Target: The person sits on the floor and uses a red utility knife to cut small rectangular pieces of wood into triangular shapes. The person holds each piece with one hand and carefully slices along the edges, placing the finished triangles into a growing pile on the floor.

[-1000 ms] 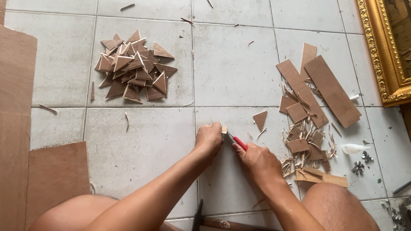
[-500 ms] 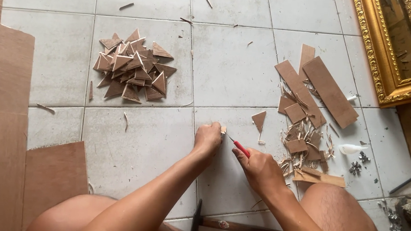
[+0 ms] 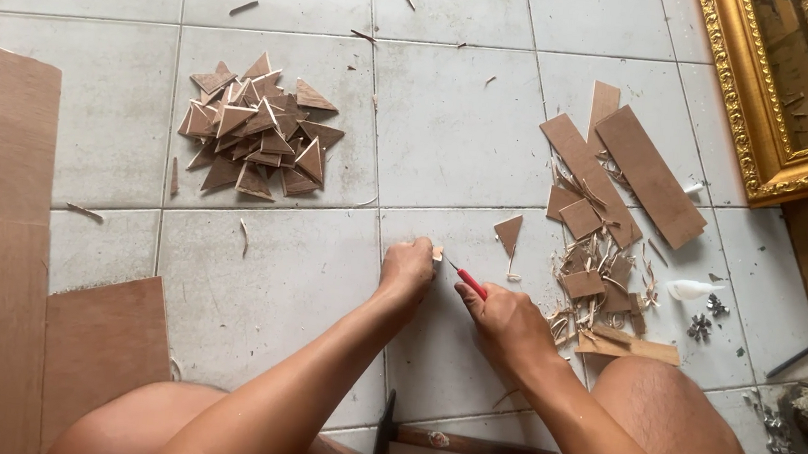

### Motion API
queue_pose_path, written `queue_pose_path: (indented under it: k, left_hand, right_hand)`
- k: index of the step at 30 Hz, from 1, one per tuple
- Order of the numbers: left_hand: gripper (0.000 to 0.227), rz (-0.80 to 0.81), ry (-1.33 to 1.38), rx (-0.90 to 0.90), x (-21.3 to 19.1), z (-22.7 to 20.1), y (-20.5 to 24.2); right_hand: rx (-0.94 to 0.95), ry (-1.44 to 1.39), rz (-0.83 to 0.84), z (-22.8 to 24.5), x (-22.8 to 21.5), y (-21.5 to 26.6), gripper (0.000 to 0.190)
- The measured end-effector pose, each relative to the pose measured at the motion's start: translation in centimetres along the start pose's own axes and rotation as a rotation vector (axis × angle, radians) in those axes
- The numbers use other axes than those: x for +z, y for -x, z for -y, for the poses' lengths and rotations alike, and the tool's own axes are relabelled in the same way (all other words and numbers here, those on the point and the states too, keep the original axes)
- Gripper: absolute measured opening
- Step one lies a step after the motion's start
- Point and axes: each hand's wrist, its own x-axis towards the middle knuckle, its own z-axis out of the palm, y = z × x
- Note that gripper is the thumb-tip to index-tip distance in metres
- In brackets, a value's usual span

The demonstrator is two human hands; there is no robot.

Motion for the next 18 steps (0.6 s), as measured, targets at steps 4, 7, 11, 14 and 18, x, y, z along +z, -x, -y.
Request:
queue_pose_path:
  k: [4,7,11,14,18]
  left_hand:
    - [0.059,0.024,-0.045,0.016,-1.3,-1.8,2.6]
    - [0.060,0.031,-0.056,0.028,-1.0,-1.3,3.0]
    - [0.059,0.033,-0.098,0.015,-1.3,-2.2,3.5]
    - [0.058,0.017,-0.042,-0.014,-0.5,-1.3,1.4]
    - [0.059,0.014,-0.025,-0.042,0.0,-0.3,-0.1]
  right_hand:
    - [-0.001,-0.029,0.023,2.9,-2.1,2.8,0.083]
    - [0.001,0.020,0.010,2.4,-1.6,3.2,0.084]
    - [0.001,0.033,0.011,2.6,-1.0,2.6,0.082]
    - [0.017,0.061,-0.003,2.3,-0.6,1.9,0.077]
    - [0.037,0.121,0.008,1.2,0.8,0.4,0.077]
